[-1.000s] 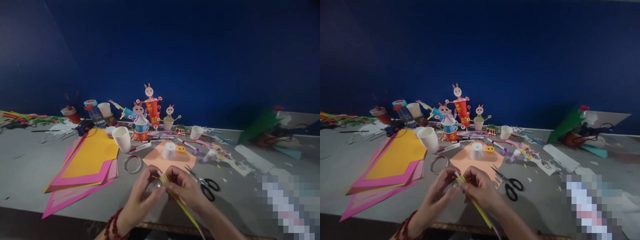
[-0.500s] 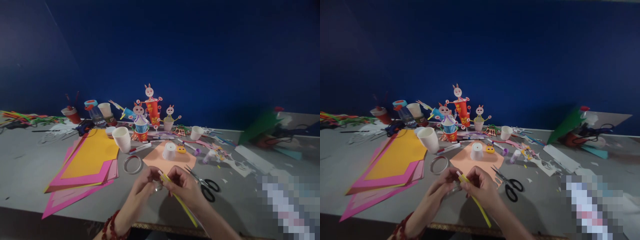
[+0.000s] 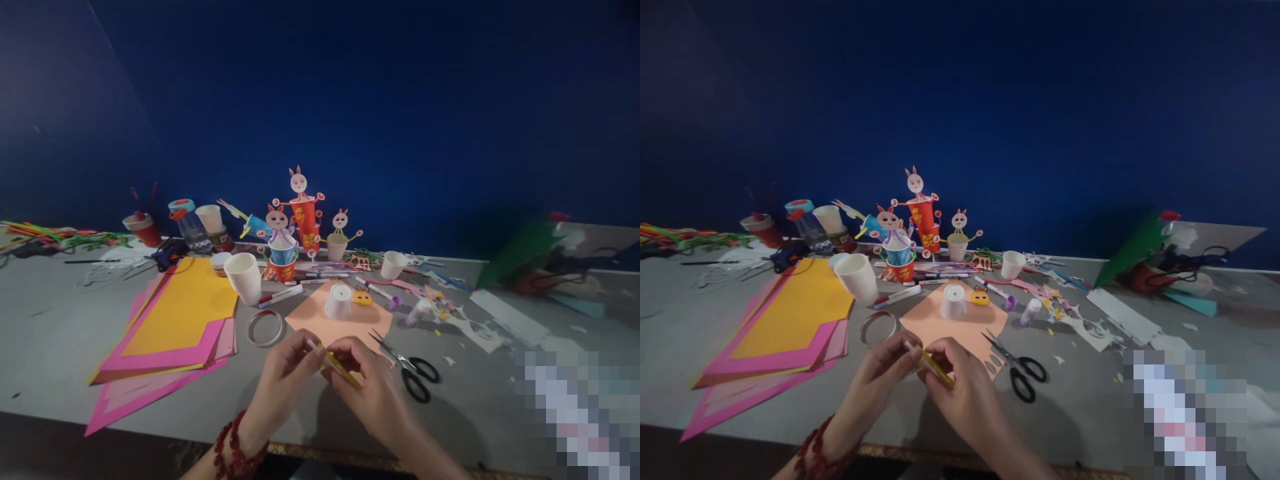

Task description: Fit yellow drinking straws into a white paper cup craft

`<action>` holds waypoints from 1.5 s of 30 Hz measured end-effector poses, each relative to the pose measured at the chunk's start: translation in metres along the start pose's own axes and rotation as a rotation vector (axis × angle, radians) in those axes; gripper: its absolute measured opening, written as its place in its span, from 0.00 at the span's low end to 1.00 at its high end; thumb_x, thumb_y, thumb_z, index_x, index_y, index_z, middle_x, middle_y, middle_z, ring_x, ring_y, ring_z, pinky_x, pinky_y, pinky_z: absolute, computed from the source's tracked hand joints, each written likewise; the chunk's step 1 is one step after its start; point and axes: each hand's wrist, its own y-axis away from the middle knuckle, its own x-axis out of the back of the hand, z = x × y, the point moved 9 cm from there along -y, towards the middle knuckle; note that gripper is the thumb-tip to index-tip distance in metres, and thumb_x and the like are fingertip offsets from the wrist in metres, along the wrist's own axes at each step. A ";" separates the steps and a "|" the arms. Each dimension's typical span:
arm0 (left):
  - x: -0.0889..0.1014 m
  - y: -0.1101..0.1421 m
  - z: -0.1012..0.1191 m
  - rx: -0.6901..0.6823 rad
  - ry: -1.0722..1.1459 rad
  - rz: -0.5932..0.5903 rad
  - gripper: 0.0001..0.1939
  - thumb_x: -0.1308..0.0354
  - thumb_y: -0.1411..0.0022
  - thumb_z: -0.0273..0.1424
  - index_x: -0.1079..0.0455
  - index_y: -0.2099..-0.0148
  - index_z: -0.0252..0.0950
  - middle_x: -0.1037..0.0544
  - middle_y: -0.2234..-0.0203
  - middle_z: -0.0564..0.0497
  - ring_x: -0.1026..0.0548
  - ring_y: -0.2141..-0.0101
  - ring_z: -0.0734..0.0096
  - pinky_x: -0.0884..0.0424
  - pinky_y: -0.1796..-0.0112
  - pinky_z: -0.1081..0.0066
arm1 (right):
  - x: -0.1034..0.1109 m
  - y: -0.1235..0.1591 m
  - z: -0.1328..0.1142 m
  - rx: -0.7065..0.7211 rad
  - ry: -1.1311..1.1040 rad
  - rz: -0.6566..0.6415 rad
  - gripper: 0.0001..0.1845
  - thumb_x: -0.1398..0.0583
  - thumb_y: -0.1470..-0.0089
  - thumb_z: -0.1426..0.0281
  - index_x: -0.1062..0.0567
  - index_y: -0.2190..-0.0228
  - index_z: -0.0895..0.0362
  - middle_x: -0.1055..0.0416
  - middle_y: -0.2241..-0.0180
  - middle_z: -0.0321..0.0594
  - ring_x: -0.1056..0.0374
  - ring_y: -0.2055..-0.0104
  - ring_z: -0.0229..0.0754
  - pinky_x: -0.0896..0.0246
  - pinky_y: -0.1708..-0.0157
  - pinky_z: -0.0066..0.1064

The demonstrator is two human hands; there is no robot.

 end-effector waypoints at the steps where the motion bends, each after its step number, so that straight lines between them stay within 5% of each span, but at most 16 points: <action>1: 0.000 0.000 0.003 -0.014 -0.039 -0.003 0.12 0.41 0.36 0.37 0.32 0.68 0.34 0.32 0.73 0.54 0.34 0.71 0.73 0.38 0.69 0.75 | -0.002 -0.001 0.002 -0.033 -0.044 -0.031 0.08 0.38 0.43 0.66 0.28 0.61 0.55 0.25 0.65 0.38 0.29 0.65 0.41 0.37 0.65 0.28; 5: 0.002 0.001 0.011 -0.049 -0.206 0.005 0.12 0.41 0.36 0.36 0.31 0.69 0.34 0.31 0.73 0.53 0.34 0.71 0.73 0.40 0.71 0.75 | -0.008 -0.005 0.009 -0.117 -0.160 -0.117 0.16 0.41 0.40 0.56 0.31 0.71 0.56 0.31 0.77 0.33 0.34 0.75 0.37 0.41 0.75 0.25; 9: 0.000 -0.001 0.001 0.027 -0.036 -0.007 0.15 0.40 0.37 0.40 0.32 0.70 0.35 0.33 0.77 0.55 0.35 0.74 0.74 0.38 0.72 0.75 | -0.001 -0.003 0.009 -0.062 -0.008 0.003 0.15 0.42 0.38 0.59 0.32 0.72 0.55 0.32 0.77 0.34 0.35 0.74 0.37 0.43 0.76 0.25; 15: 0.012 0.001 0.004 -0.045 -0.127 0.093 0.20 0.46 0.34 0.46 0.29 0.71 0.37 0.30 0.76 0.52 0.34 0.72 0.69 0.35 0.70 0.72 | -0.008 -0.002 0.015 -0.118 -0.236 -0.020 0.18 0.40 0.41 0.55 0.32 0.72 0.56 0.31 0.78 0.34 0.34 0.76 0.36 0.40 0.75 0.26; 25: 0.004 0.006 0.008 -0.106 -0.230 0.022 0.10 0.48 0.31 0.38 0.31 0.55 0.37 0.26 0.66 0.49 0.28 0.66 0.67 0.31 0.63 0.71 | -0.022 -0.004 0.019 -0.187 -0.517 -0.077 0.24 0.38 0.45 0.48 0.33 0.70 0.57 0.31 0.79 0.32 0.37 0.81 0.33 0.41 0.80 0.24; 31: -0.009 0.006 -0.001 0.010 -0.130 -0.205 0.12 0.43 0.35 0.38 0.28 0.57 0.35 0.25 0.66 0.48 0.28 0.66 0.68 0.31 0.66 0.72 | -0.012 -0.005 0.025 -0.198 -0.463 -0.022 0.22 0.38 0.43 0.49 0.32 0.70 0.56 0.31 0.79 0.32 0.37 0.79 0.34 0.41 0.79 0.23; 38: -0.008 0.011 -0.006 0.063 0.031 -0.250 0.09 0.44 0.35 0.34 0.27 0.57 0.35 0.27 0.65 0.48 0.29 0.63 0.65 0.30 0.68 0.73 | 0.000 -0.003 0.013 -0.063 -0.006 0.002 0.14 0.45 0.35 0.59 0.32 0.68 0.54 0.26 0.74 0.36 0.33 0.77 0.37 0.45 0.78 0.25; 45: -0.004 0.014 -0.006 0.044 0.034 -0.126 0.08 0.43 0.39 0.27 0.27 0.57 0.36 0.24 0.63 0.48 0.27 0.60 0.64 0.29 0.62 0.70 | -0.001 0.003 -0.021 0.269 0.501 0.067 0.07 0.48 0.35 0.71 0.30 0.64 0.54 0.24 0.72 0.41 0.27 0.70 0.45 0.45 0.72 0.30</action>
